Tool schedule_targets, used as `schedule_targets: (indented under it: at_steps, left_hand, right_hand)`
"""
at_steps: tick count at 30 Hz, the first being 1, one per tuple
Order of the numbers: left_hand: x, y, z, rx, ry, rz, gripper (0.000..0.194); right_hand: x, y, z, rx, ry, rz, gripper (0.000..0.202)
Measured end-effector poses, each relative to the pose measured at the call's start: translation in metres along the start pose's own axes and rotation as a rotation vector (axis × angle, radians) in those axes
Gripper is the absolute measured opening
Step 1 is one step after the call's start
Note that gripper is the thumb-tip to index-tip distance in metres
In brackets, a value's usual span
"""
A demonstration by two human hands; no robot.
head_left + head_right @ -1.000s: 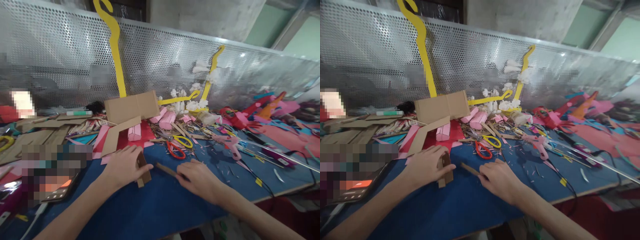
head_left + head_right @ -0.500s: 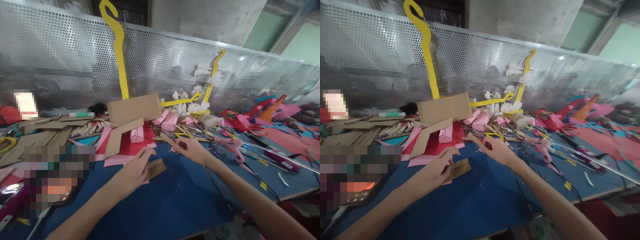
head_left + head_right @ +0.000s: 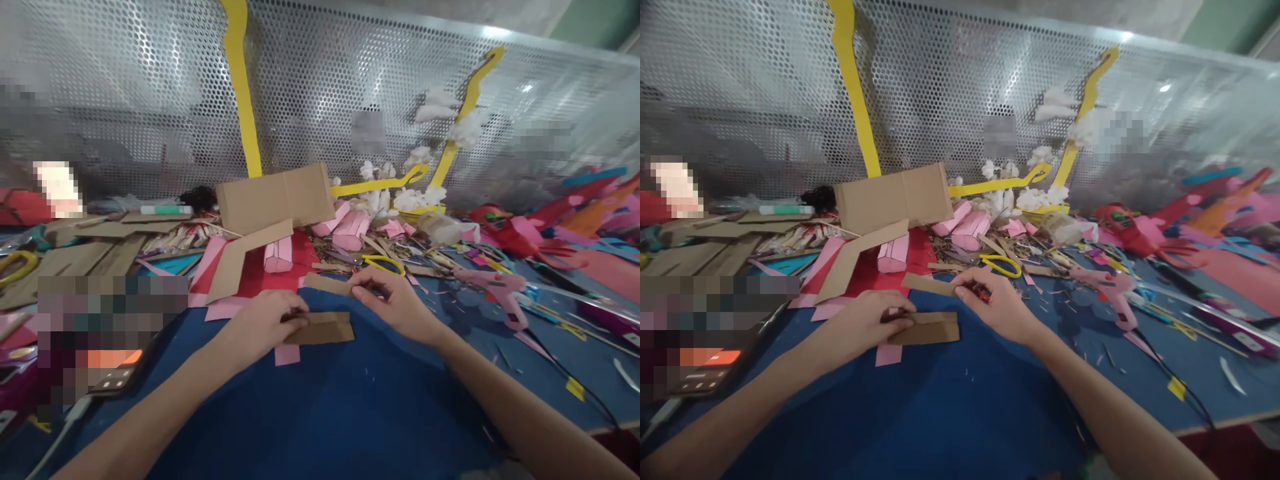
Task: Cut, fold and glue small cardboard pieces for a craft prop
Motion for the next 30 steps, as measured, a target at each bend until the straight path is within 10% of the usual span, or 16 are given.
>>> schedule_targets:
  at_steps: [6,20,30]
  left_hand:
    - [0.015,-0.007,-0.003,0.117,0.063,-0.061,0.032]
    - [0.007,-0.007,-0.008,-0.121,0.005,-0.009,0.034]
    - [-0.004,0.002,-0.009,-0.022,-0.022,-0.033,0.038]
  right_hand:
    - [-0.015,-0.014,-0.015,0.082,-0.266,-0.051,0.012]
    - [-0.022,-0.017,-0.019,0.117,-0.242,-0.323,0.007]
    - [-0.017,-0.018,-0.017,0.202,-0.287,-0.399,0.014]
Point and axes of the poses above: each hand's wrist, its own z-axis towards the middle knuckle, its own x-axis out of the back of the hand, y = z × x, the point moved 4 cm from there along z, towards the middle knuckle, and after that the axes turned 1 degree about y, right-handed, at the moved point
